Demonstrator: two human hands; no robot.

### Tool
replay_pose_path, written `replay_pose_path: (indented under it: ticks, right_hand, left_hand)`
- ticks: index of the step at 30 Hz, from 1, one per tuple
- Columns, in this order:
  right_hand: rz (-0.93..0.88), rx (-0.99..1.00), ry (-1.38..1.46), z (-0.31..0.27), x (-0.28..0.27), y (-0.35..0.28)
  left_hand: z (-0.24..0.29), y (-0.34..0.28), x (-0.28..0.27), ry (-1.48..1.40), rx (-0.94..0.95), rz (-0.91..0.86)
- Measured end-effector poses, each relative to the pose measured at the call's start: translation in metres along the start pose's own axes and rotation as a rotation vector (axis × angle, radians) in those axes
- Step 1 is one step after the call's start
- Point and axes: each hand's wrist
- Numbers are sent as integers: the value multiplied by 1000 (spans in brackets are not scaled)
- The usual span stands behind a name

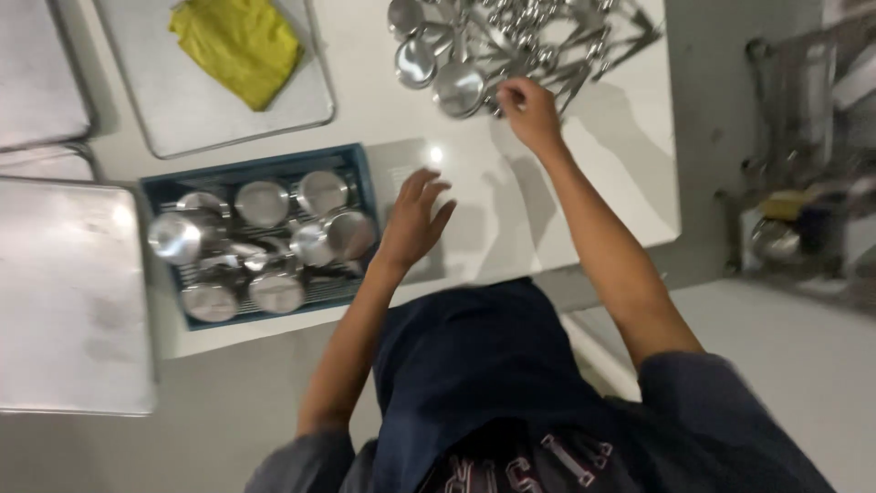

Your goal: Organizing metal measuring cups and spoons into a basket and on a table surface.

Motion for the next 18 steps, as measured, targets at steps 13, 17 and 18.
replay_pose_path:
  ticks: [13,17,18]
  right_hand:
    - [-222,-39,-251,126,82,164]
    - [-254,-119,-298,125,84,166]
    - [-271,-158,-345,133,85,167]
  left_hand:
    - [9,-101,69,-63,-556,123]
    - [14,-116,68,-99,-657,87]
    - [17,-116,65,-122,-681,75]
Point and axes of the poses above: each hand's wrist, its own y-axis towards the middle knuckle, its own x-axis out of the palm, z = x × y, and after that the axes turned 10 degrees about -x, right-handed
